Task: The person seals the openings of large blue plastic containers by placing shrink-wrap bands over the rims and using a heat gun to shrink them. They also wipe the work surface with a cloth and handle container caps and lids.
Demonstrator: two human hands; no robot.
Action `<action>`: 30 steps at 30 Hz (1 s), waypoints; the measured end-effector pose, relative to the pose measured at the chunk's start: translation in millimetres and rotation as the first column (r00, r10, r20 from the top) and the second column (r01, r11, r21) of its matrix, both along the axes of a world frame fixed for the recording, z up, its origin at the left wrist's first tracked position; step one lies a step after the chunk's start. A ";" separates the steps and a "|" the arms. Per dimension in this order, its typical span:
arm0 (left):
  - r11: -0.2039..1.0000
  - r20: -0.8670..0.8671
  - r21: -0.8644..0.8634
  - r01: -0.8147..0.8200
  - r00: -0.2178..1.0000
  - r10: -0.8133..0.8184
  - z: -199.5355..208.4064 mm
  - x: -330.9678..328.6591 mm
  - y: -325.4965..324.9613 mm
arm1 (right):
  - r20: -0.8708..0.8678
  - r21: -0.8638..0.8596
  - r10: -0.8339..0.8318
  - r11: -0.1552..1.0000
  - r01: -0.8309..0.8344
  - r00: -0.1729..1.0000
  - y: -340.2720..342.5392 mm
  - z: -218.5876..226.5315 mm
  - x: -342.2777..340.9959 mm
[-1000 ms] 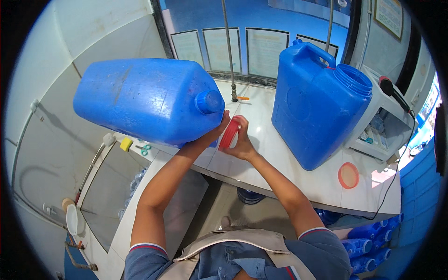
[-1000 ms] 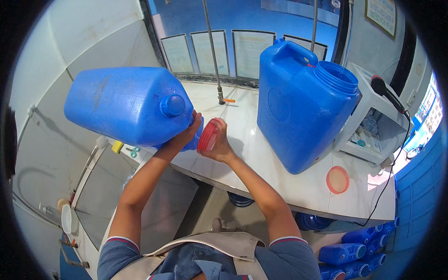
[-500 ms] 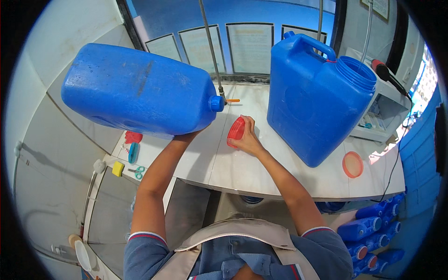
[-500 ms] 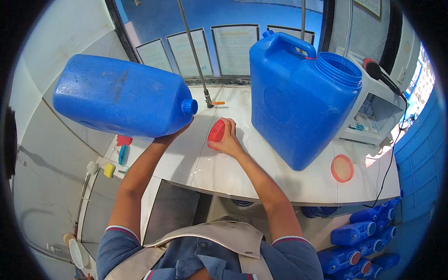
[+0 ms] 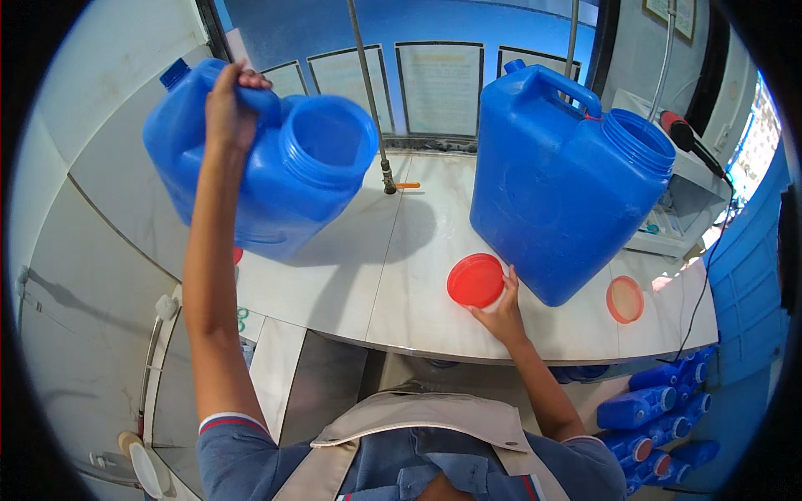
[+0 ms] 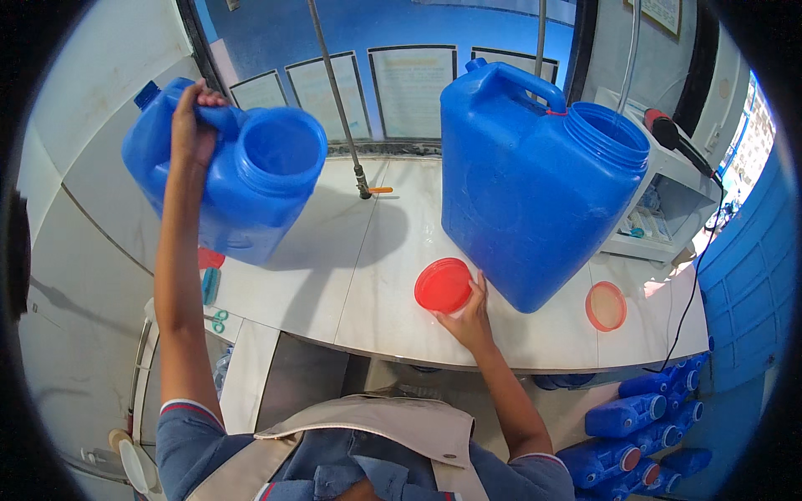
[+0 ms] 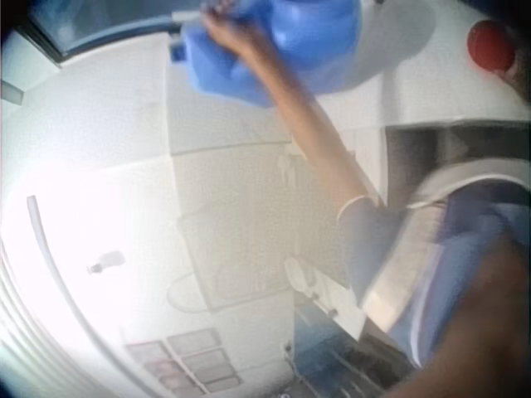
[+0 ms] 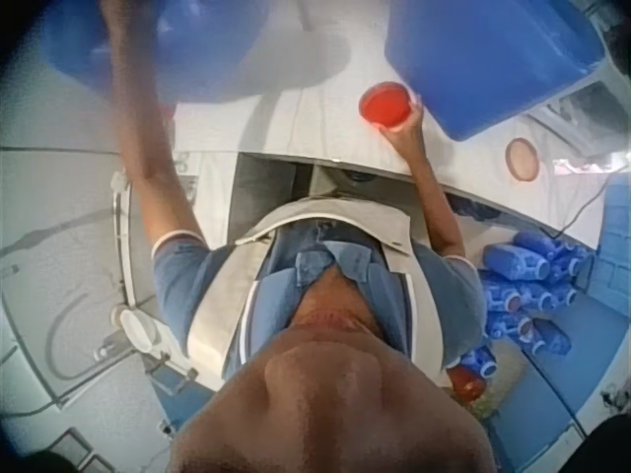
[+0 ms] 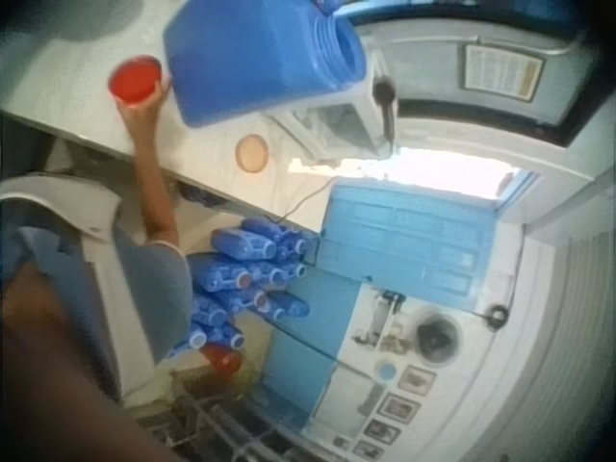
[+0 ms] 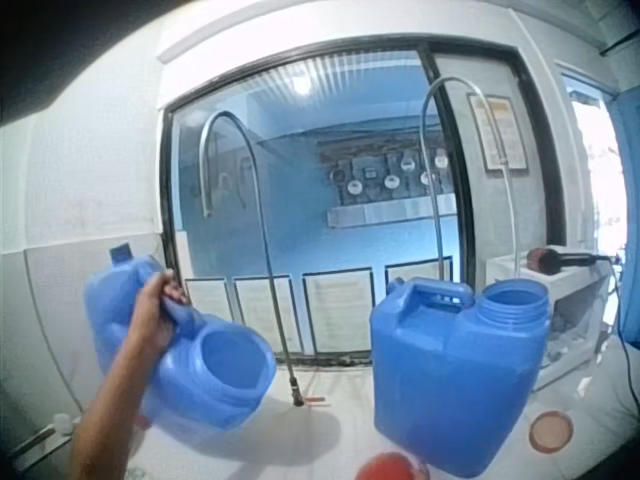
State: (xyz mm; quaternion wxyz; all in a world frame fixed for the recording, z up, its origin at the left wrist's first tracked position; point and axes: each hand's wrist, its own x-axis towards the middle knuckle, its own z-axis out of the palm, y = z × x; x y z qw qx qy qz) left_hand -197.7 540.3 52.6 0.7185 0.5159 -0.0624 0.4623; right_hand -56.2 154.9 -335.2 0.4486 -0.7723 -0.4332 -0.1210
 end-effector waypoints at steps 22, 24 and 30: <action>0.858 -0.453 -0.480 0.181 0.787 -0.419 -28.6 117.3 74.6 | -0.633 0.773 0.768 0.622 0.122 0.097 323.8 -36.5 214.4; 0.881 -0.495 -0.472 0.037 0.816 -0.299 -39.2 89.9 92.8 | -0.640 0.767 0.761 0.625 0.144 0.105 354.3 -17.8 155.8; 0.904 -0.502 -0.407 0.133 0.794 -0.343 -44.3 90.2 102.1 | -0.608 0.789 0.765 0.613 0.053 0.213 324.2 45.1 122.9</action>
